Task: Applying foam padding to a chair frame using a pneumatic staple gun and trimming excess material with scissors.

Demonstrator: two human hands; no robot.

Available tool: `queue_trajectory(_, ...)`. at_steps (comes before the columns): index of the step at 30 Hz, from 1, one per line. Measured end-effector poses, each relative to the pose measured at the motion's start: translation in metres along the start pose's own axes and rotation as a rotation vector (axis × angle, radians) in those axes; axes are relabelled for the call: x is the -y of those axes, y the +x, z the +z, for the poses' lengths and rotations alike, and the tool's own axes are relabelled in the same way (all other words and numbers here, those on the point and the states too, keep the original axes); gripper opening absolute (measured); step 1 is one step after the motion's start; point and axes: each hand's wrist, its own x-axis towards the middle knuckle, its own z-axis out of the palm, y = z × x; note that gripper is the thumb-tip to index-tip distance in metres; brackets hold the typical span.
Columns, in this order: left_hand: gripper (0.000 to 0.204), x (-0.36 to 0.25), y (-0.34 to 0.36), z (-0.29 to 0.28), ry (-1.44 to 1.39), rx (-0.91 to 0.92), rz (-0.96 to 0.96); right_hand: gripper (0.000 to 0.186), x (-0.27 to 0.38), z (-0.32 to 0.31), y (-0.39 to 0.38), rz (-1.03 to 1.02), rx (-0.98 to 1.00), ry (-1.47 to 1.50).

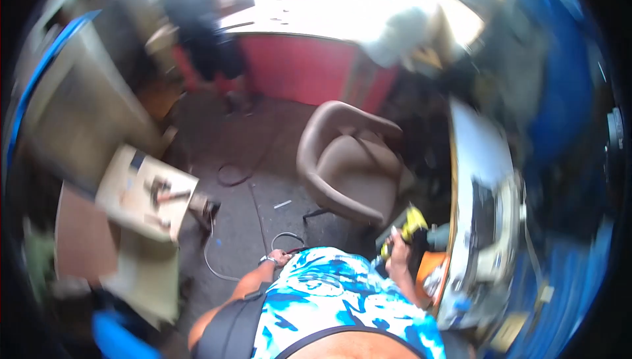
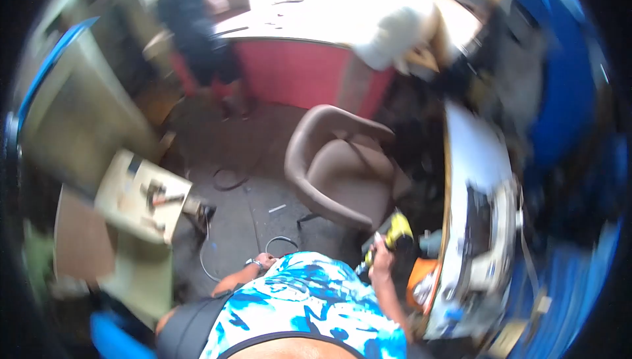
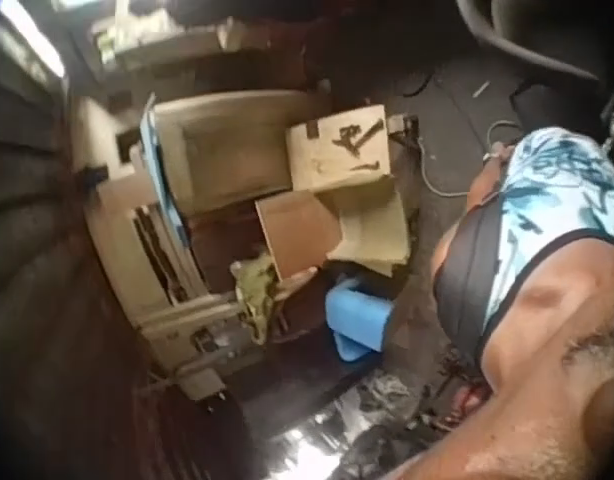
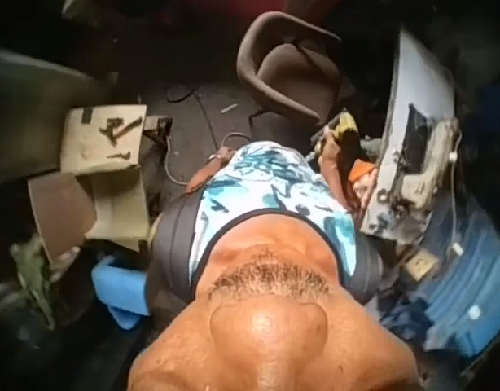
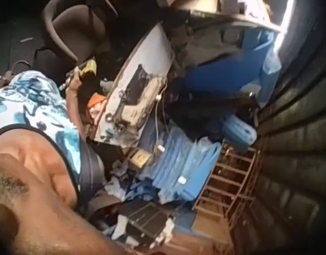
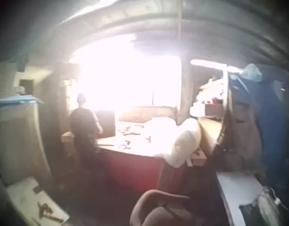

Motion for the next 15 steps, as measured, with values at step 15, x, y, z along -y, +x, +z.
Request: queue_trajectory(15,0.063,-0.183,0.007,-0.017,0.105,0.526,0.506,0.03,0.017,-0.02,-0.103,-0.365,-0.395,-0.193)
